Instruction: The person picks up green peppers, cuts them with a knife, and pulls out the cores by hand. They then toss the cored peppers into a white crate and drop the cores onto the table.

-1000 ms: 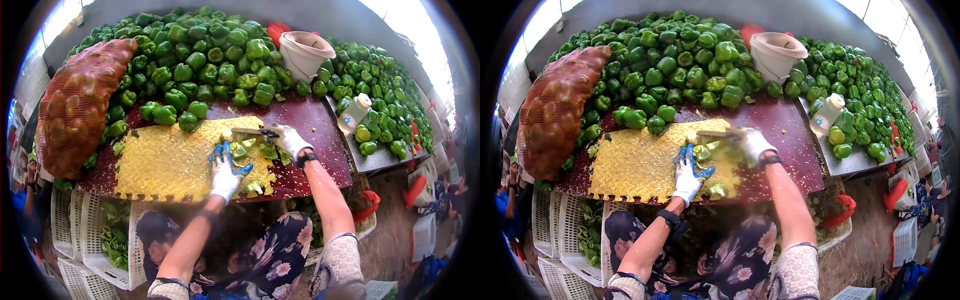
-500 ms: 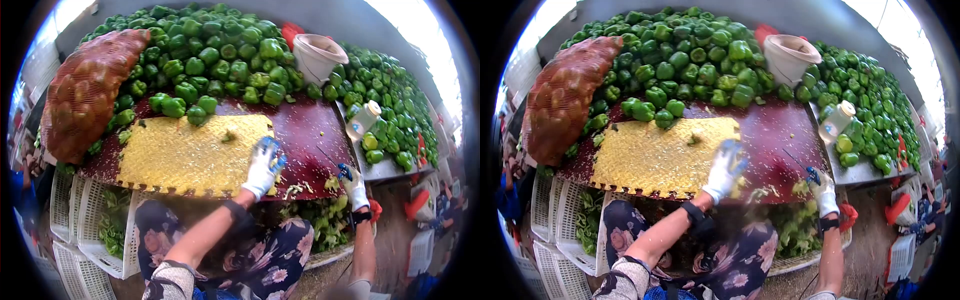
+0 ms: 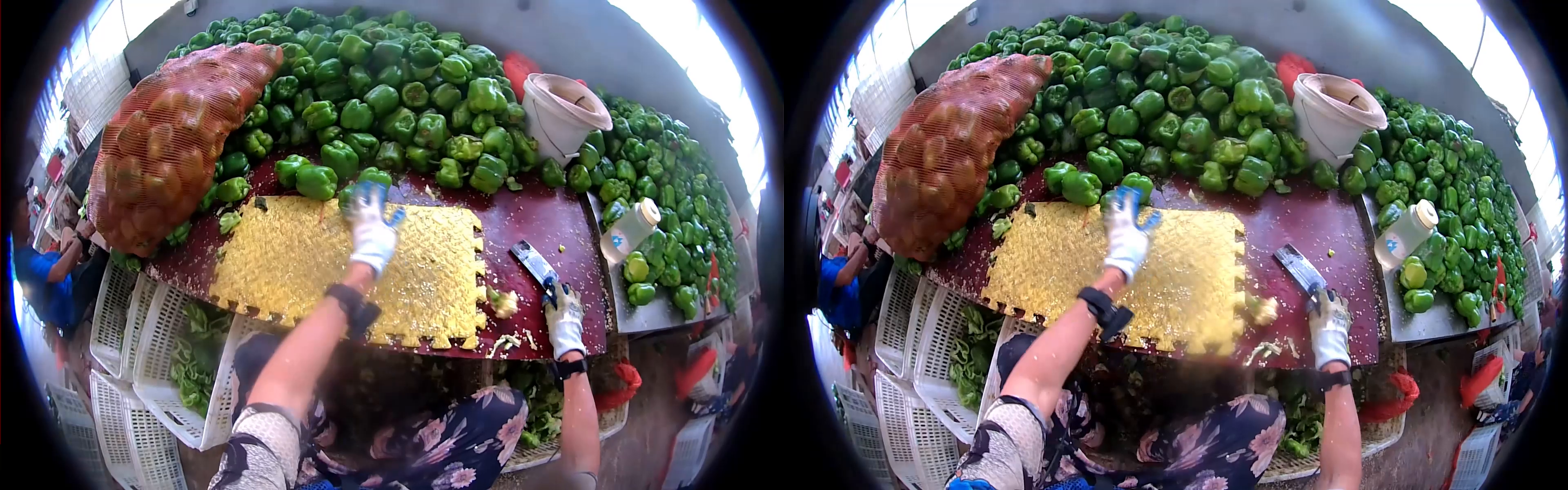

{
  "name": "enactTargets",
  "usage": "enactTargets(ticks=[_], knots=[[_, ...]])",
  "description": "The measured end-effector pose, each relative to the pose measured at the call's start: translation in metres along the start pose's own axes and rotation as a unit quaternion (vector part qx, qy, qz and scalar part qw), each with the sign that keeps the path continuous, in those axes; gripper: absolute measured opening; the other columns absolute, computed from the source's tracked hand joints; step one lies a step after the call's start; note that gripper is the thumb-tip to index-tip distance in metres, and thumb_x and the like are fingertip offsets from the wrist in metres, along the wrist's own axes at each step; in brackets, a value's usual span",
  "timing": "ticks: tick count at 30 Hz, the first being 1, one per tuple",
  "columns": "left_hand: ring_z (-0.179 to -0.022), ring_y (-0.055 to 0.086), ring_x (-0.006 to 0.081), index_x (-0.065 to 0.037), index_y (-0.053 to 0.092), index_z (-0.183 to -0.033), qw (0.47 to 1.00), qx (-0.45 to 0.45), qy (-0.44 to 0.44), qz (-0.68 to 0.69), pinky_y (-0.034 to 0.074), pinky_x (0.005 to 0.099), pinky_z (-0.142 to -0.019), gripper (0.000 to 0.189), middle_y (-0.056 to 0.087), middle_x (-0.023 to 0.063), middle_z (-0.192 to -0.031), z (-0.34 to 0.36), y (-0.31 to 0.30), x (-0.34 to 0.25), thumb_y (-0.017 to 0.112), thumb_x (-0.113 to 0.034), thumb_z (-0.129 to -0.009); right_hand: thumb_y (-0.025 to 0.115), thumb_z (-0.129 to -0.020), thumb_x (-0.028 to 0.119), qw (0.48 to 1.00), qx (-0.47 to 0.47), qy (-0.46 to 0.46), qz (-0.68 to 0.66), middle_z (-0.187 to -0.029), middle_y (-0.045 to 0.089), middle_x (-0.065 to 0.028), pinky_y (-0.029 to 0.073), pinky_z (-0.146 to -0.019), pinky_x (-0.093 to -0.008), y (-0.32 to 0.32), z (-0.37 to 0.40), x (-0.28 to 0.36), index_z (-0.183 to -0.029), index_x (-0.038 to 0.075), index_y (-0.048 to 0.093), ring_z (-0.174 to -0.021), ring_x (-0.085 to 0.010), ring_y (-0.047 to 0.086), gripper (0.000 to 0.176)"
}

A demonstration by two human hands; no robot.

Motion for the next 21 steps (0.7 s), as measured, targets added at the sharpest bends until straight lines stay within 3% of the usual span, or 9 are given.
enactTargets(ticks=[3, 5, 8, 10, 13, 14, 16, 18, 21], knots=[[-0.141, 0.03, 0.0387, -0.006, 0.031, -0.15, 0.997, 0.041, -0.052, -0.035, 0.025, 0.0434, -0.118, 0.097, 0.03, 0.0213, -0.154, -0.044, 0.005, 0.05, 0.078, -0.047, -0.076, 0.066, -0.085, 0.014, 0.998, -0.01, -0.026, -0.05, -0.112, 0.063, -0.0207, 0.046, -0.096, -0.0498, 0.004, -0.003, -0.006, -0.121, 0.007, 0.061, -0.108, -0.0408, 0.057, 0.037], [-0.119, 0.055, 0.0373, -0.006, 0.046, -0.138, 0.993, 0.085, -0.072, 0.049, 0.046, 0.0432, -0.101, 0.084, 0.057, 0.0208, -0.129, -0.054, 0.015, 0.067, 0.084, -0.037, -0.071, 0.067, -0.085, 0.013, 0.999, 0.014, -0.017, -0.039, -0.113, 0.063, -0.0211, 0.046, -0.096, -0.0498, 0.005, -0.008, -0.007, -0.121, 0.007, 0.061, -0.109, -0.0412, 0.056, 0.038], [-0.108, 0.062, 0.0339, -0.006, 0.052, -0.131, 0.992, 0.02, -0.002, 0.126, 0.05, 0.0415, -0.093, 0.075, 0.062, 0.0179, -0.118, -0.041, 0.023, 0.071, 0.087, -0.029, -0.068, 0.068, -0.084, 0.014, 0.997, 0.062, 0.004, -0.034, -0.122, 0.06, -0.0227, 0.043, -0.1, -0.0509, -0.002, -0.01, -0.003, -0.125, 0.008, 0.058, -0.115, -0.0423, 0.053, 0.043], [-0.106, 0.063, 0.0256, -0.007, 0.052, -0.131, 0.942, 0.116, -0.053, 0.309, 0.052, 0.0368, -0.091, 0.078, 0.063, 0.0141, -0.116, -0.029, 0.025, 0.066, 0.09, -0.022, -0.064, 0.07, -0.084, 0.022, 0.999, 0.051, -0.008, 0.012, -0.131, 0.054, -0.0235, 0.038, -0.106, -0.0522, -0.015, -0.012, 0.015, -0.129, 0.007, 0.055, -0.123, -0.043, 0.048, 0.05], [-0.111, 0.061, 0.0227, -0.01, 0.039, -0.145, 0.874, 0.212, -0.004, 0.438, 0.051, 0.0348, -0.096, 0.099, 0.06, 0.0137, -0.122, 0.019, -0.027, 0.017, 0.092, -0.017, -0.061, 0.066, -0.09, 0.042, 0.984, 0.122, 0.087, -0.095, -0.148, 0.038, -0.0255, 0.038, -0.111, -0.0476, -0.053, -0.01, 0.091, -0.148, 0.009, 0.038, -0.134, -0.0386, 0.043, 0.073], [-0.112, 0.06, 0.0228, -0.011, 0.032, -0.149, 0.825, 0.262, 0.006, 0.5, 0.051, 0.0345, -0.098, 0.107, 0.058, 0.0141, -0.124, 0.035, -0.042, 0.003, 0.092, -0.015, -0.061, 0.065, -0.091, 0.045, 0.948, 0.133, 0.074, -0.28, -0.148, 0.038, -0.0262, 0.044, -0.106, -0.0478, -0.052, -0.006, 0.111, -0.149, 0.009, 0.036, -0.13, -0.038, 0.047, 0.074], [-0.125, 0.051, 0.0269, -0.017, 0.017, -0.156, 0.791, 0.33, 0.051, 0.513, 0.049, 0.0365, -0.101, 0.115, 0.045, 0.0182, -0.14, 0.06, -0.077, -0.024, 0.089, -0.011, -0.065, 0.066, -0.093, 0.027, 0.88, 0.21, -0.005, -0.426, -0.145, 0.042, -0.0241, 0.05, -0.101, -0.0421, -0.096, -0.003, 0.18, -0.15, 0.008, 0.032, -0.123, -0.0319, 0.054, 0.07], [-0.131, 0.046, 0.0287, -0.017, 0.016, -0.157, 0.857, 0.276, 0.2, 0.386, 0.044, 0.0373, -0.107, 0.116, 0.039, 0.019, -0.146, 0.077, -0.096, -0.035, 0.087, -0.009, -0.066, 0.061, -0.094, 0.011, 0.79, 0.23, -0.101, -0.56, -0.143, 0.047, -0.0222, 0.05, -0.101, -0.0378, -0.049, 0.004, 0.205, -0.148, 0.004, 0.034, -0.123, -0.0299, 0.055, 0.06], [-0.132, 0.046, 0.0324, -0.011, 0.018, -0.156, 0.874, 0.254, 0.198, 0.363, 0.041, 0.038, -0.107, 0.107, 0.038, 0.0195, -0.148, 0.096, -0.124, -0.028, 0.082, -0.007, -0.07, 0.061, -0.095, 0.01, 0.807, 0.235, -0.111, -0.53, -0.13, 0.059, -0.0194, 0.048, -0.1, -0.0359, -0.073, 0.031, 0.241, -0.14, 0.0, 0.043, -0.119, -0.0277, 0.058, 0.05]])
Point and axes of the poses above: each hand's wrist, its own z-axis away from the middle knuckle, its own y-axis out of the palm, x = y × z, the point moved 3 cm from there along -z, towards the middle knuckle
